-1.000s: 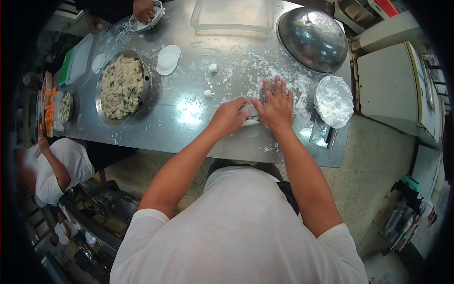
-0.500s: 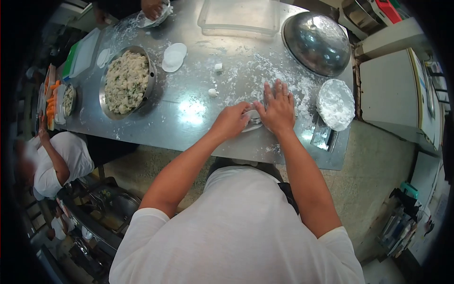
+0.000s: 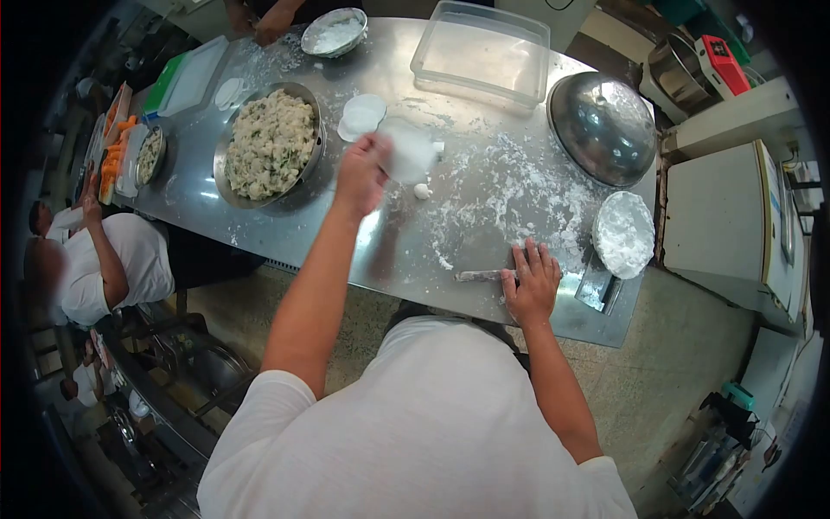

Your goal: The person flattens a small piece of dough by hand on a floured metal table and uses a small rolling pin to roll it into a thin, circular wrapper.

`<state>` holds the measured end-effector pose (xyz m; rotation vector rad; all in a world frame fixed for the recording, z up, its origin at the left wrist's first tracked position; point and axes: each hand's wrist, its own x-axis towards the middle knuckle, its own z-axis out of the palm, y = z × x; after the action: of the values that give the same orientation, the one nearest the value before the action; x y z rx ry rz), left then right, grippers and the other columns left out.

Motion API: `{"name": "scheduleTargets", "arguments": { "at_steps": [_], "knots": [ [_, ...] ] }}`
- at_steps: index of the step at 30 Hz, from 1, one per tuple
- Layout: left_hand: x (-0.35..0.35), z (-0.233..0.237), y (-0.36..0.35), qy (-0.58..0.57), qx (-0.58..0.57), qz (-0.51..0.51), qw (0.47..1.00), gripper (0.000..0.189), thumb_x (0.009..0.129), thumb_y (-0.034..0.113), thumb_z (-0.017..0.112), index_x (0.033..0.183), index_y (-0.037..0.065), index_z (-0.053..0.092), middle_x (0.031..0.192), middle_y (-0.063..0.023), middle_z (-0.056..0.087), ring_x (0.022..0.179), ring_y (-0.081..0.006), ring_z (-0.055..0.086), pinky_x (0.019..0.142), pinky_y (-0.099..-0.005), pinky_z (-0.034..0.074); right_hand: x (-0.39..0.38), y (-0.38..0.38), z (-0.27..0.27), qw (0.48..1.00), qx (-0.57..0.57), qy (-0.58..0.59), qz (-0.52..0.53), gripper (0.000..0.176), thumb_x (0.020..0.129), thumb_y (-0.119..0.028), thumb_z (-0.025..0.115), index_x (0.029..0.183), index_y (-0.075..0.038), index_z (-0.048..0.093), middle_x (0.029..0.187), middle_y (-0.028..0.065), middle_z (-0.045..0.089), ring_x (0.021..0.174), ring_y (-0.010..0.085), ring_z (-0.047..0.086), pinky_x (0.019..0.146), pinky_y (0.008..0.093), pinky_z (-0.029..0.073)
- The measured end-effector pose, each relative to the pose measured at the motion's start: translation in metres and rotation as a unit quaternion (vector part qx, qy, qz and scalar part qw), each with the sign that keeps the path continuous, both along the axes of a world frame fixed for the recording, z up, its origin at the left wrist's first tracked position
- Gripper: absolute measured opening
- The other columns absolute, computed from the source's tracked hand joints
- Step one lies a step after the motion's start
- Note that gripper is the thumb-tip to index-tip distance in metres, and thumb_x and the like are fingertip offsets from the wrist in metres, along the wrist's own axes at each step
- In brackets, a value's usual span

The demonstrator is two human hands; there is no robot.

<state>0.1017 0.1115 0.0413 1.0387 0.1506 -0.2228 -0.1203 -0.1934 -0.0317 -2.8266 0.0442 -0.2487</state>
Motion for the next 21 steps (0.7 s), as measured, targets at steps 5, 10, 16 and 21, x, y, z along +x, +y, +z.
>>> {"name": "scheduleTargets", "arguments": {
  "at_steps": [5, 10, 16, 21],
  "knots": [
    [0.054, -0.064, 0.055, 0.085, 0.315, 0.217, 0.920, 0.046, 0.094, 0.019, 0.072, 0.134, 0.001, 0.059, 0.120, -0.0108, 0.066, 0.102, -0.0215, 0.067, 0.089, -0.0359, 0.055, 0.001, 0.001, 0.002, 1.000, 0.006, 0.000, -0.007, 0.050, 0.095, -0.044, 0.062, 0.137, -0.018, 0.066, 0.152, 0.0077, 0.054, 0.145, 0.0340, 0.042, 0.121, 0.0520, 0.025],
    [0.014, -0.051, 0.005, -0.219, 0.599, 0.016, 0.770, 0.048, 0.089, 0.017, 0.074, 0.133, 0.004, 0.062, 0.130, -0.0218, 0.061, 0.115, -0.0358, 0.061, 0.102, -0.0419, 0.049, -0.003, 0.001, 0.000, 1.000, 0.011, 0.002, -0.012, 0.049, 0.095, -0.043, 0.063, 0.137, -0.018, 0.066, 0.152, 0.0080, 0.053, 0.144, 0.0341, 0.042, 0.121, 0.0520, 0.025],
    [0.042, -0.058, -0.054, -0.404, 0.654, -0.149, 0.622, 0.036, 0.087, 0.018, 0.078, 0.119, 0.006, 0.068, 0.112, -0.0187, 0.070, 0.103, -0.0353, 0.066, 0.090, -0.0419, 0.054, 0.000, 0.001, 0.005, 1.000, 0.016, -0.004, -0.011, 0.051, 0.095, -0.044, 0.063, 0.139, -0.018, 0.064, 0.152, 0.0085, 0.053, 0.144, 0.0333, 0.042, 0.121, 0.0517, 0.026],
    [0.038, -0.014, -0.120, -0.291, 0.616, -0.192, 0.707, 0.031, 0.085, 0.015, 0.080, 0.112, 0.004, 0.070, 0.104, -0.0173, 0.070, 0.089, -0.0316, 0.070, 0.080, -0.0390, 0.057, -0.002, 0.000, 0.002, 0.999, 0.051, -0.012, -0.015, 0.052, 0.096, -0.045, 0.062, 0.139, -0.017, 0.063, 0.152, 0.0100, 0.053, 0.143, 0.0335, 0.044, 0.121, 0.0513, 0.026]
  ]
}}
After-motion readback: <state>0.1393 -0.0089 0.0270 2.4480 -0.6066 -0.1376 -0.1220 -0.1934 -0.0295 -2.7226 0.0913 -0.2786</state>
